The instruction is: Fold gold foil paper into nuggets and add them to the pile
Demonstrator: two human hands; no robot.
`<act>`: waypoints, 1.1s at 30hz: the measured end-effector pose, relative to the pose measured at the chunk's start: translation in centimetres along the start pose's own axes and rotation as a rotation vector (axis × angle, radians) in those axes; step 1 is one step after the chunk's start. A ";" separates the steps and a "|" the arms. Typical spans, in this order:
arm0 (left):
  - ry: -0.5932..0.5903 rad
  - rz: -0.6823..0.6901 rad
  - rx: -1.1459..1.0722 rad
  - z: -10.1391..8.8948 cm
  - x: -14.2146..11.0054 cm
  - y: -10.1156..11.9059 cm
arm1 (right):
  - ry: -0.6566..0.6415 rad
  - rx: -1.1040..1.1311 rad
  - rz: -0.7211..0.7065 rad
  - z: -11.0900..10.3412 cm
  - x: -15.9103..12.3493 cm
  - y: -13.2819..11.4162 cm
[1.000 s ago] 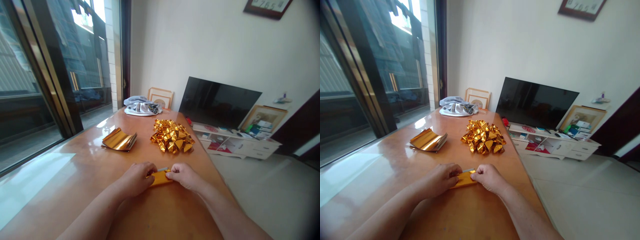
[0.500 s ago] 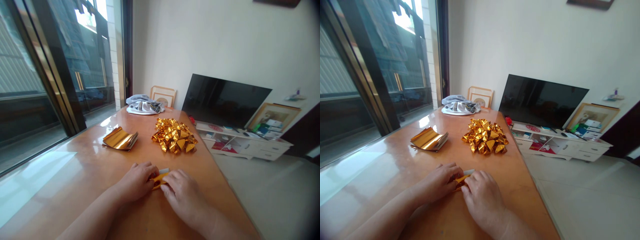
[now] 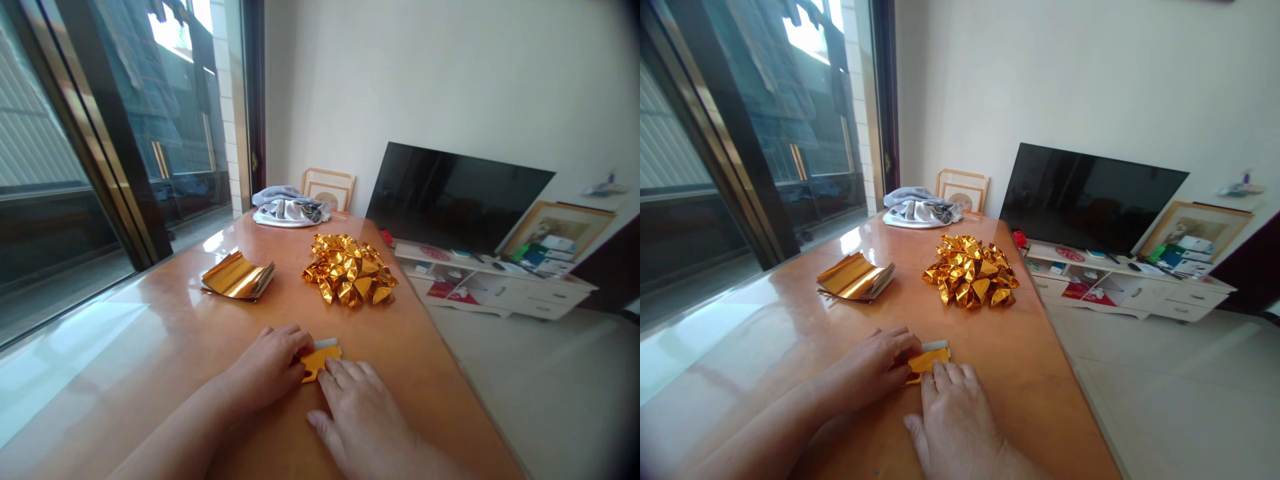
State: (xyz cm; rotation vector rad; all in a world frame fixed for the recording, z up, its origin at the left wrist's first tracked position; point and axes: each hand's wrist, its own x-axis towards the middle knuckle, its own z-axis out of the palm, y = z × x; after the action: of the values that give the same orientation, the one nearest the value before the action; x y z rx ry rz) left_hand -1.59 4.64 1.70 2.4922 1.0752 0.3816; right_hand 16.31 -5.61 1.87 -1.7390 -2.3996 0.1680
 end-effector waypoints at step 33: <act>-0.071 -0.119 -0.395 -0.5 0.1 -2.1 | -0.042 -0.037 -0.070 -0.3 0.3 1.7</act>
State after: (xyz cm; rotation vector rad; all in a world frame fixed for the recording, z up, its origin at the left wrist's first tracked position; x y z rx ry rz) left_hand -3.00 6.12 1.18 2.0695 1.0034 0.4213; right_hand 17.86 -4.82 1.81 -1.6798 -2.5051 0.1533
